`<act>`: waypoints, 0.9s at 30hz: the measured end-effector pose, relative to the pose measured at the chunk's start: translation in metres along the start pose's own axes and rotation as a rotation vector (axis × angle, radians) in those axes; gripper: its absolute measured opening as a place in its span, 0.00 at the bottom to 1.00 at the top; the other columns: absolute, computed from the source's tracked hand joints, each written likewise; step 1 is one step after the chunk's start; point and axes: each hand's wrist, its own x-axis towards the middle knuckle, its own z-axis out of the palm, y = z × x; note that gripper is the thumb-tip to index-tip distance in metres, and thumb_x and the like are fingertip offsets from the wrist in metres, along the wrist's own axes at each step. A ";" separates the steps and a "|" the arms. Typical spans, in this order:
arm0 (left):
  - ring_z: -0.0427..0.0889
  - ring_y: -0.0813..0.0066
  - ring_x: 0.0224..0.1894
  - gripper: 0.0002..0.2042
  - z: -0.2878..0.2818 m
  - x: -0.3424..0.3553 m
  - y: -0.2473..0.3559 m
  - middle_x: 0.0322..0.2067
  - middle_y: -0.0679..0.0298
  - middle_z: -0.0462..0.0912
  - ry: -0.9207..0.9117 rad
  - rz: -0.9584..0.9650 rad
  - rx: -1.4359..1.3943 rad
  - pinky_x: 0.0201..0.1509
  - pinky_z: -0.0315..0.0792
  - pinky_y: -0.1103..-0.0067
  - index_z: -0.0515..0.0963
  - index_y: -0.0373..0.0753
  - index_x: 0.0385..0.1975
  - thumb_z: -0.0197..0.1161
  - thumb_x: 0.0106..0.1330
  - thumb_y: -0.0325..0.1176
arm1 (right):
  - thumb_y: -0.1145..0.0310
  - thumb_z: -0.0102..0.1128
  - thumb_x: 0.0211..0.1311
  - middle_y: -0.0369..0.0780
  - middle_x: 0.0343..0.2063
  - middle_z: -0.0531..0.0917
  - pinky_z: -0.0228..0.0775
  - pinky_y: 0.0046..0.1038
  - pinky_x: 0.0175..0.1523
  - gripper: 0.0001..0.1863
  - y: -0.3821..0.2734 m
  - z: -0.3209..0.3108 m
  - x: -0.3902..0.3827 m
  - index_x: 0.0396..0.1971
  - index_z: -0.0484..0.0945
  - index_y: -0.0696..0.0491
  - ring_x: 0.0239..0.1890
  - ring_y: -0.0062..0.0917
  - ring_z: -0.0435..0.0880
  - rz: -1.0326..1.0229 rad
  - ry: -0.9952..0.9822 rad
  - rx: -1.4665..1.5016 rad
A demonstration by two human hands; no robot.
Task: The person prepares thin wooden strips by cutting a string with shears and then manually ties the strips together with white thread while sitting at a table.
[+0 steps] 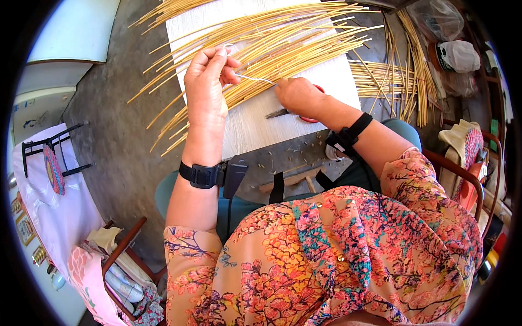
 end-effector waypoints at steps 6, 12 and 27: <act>0.74 0.83 0.21 0.06 0.001 0.003 0.003 0.25 0.60 0.79 0.059 0.024 0.011 0.25 0.72 0.84 0.75 0.34 0.33 0.55 0.65 0.30 | 0.73 0.52 0.50 0.45 0.25 0.77 0.72 0.30 0.28 0.05 0.000 0.002 0.003 0.25 0.74 0.58 0.25 0.33 0.80 -0.029 0.000 -0.035; 0.74 0.84 0.18 0.06 -0.002 0.007 0.006 0.22 0.61 0.79 0.104 0.068 -0.041 0.21 0.72 0.85 0.75 0.33 0.31 0.55 0.64 0.29 | 0.73 0.54 0.49 0.46 0.23 0.77 0.71 0.32 0.26 0.05 -0.011 -0.018 0.001 0.25 0.71 0.59 0.23 0.35 0.80 0.001 0.014 0.002; 0.73 0.83 0.20 0.06 -0.010 0.011 0.008 0.24 0.60 0.79 0.142 0.111 -0.051 0.24 0.71 0.86 0.75 0.33 0.35 0.55 0.64 0.28 | 0.76 0.57 0.54 0.35 0.22 0.76 0.66 0.15 0.22 0.06 0.019 -0.085 -0.016 0.32 0.73 0.59 0.19 0.13 0.74 0.429 0.109 1.722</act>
